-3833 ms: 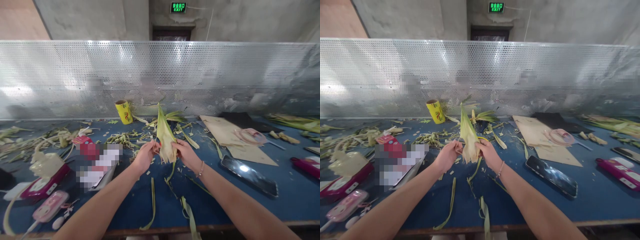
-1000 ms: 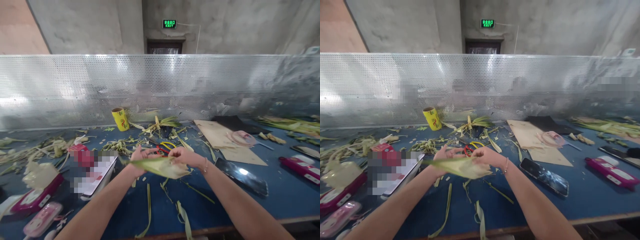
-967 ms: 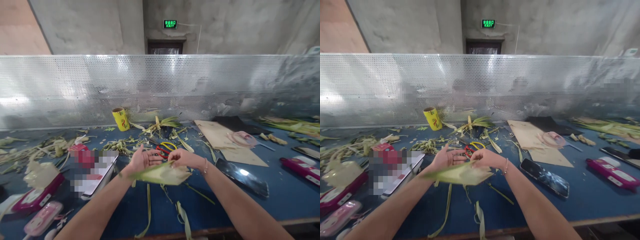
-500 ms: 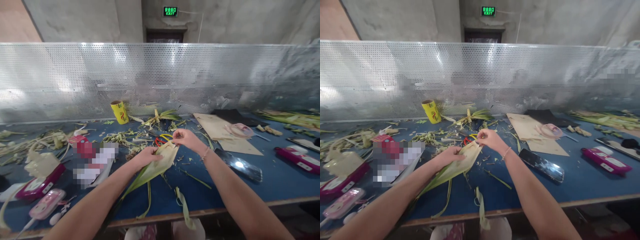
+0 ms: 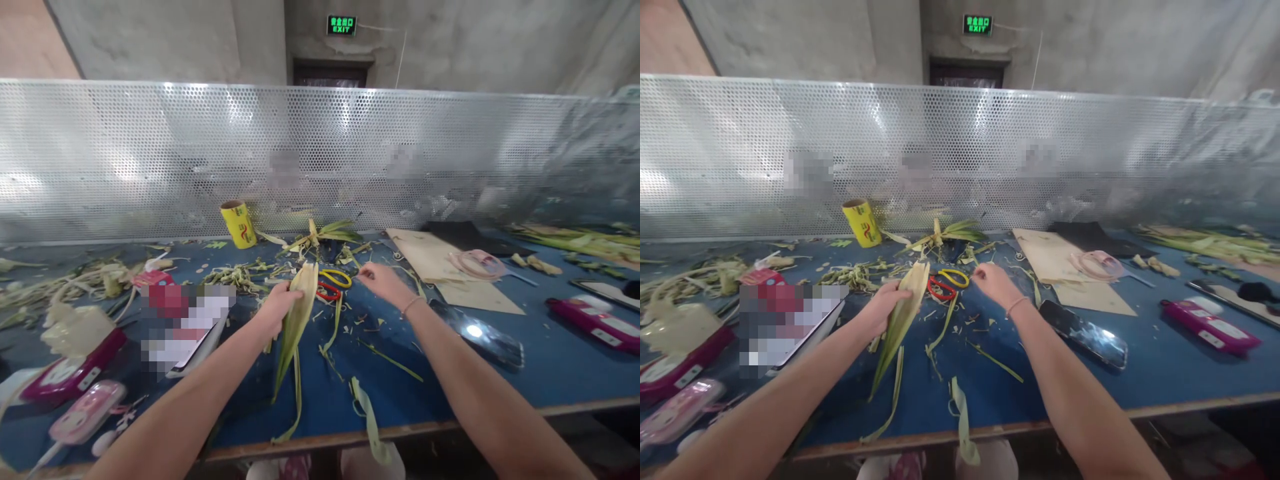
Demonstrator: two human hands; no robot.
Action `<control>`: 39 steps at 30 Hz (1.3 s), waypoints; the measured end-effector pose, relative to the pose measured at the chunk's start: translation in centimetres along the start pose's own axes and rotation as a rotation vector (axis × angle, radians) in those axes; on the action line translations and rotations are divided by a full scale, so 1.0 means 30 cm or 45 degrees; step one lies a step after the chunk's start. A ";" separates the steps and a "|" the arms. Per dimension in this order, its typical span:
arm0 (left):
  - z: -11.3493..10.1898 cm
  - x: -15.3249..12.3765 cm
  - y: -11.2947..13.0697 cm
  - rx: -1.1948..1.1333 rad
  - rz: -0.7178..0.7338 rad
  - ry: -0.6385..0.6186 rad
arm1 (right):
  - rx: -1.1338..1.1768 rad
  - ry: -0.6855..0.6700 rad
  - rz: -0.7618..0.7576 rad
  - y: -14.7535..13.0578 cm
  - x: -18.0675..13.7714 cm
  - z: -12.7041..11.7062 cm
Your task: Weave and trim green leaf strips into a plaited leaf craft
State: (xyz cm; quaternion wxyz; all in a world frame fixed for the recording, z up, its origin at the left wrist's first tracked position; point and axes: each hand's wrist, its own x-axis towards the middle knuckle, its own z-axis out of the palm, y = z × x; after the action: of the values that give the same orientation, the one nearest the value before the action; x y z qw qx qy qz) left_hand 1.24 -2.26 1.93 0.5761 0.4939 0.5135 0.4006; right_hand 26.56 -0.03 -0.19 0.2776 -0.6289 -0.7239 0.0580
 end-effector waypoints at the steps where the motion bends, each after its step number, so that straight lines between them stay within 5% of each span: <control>1: 0.001 0.000 0.002 -0.031 0.002 0.032 | -0.011 0.032 -0.084 -0.027 0.000 0.035; 4: 0.005 0.001 0.005 -0.083 0.013 0.088 | -0.135 0.096 -0.297 -0.094 0.007 0.143; 9: 0.011 0.001 0.001 -0.031 0.066 0.100 | -0.312 -0.094 -0.097 -0.122 0.047 0.224; 19: 0.003 -0.035 0.018 0.392 0.422 0.229 | -0.290 -0.428 0.074 -0.149 0.065 0.144; 25: -0.010 -0.016 0.012 0.443 0.373 0.205 | -0.338 -0.439 0.158 -0.147 0.051 0.112; 30: -0.022 0.005 0.004 0.273 0.214 0.119 | 0.050 -0.283 0.220 -0.088 0.043 0.079; 35: -0.025 0.007 0.012 0.107 0.093 0.107 | 0.728 0.047 0.068 -0.074 0.012 0.027; 39: -0.037 0.025 0.006 0.055 0.019 0.108 | 0.844 0.000 0.044 -0.099 -0.013 -0.013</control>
State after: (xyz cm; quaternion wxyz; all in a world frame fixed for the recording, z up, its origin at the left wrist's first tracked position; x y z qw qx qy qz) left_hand 0.26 -1.33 1.99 0.5400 0.4928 0.5423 0.4142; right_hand 24.15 -1.10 1.31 0.4662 -0.5165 -0.6547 0.2952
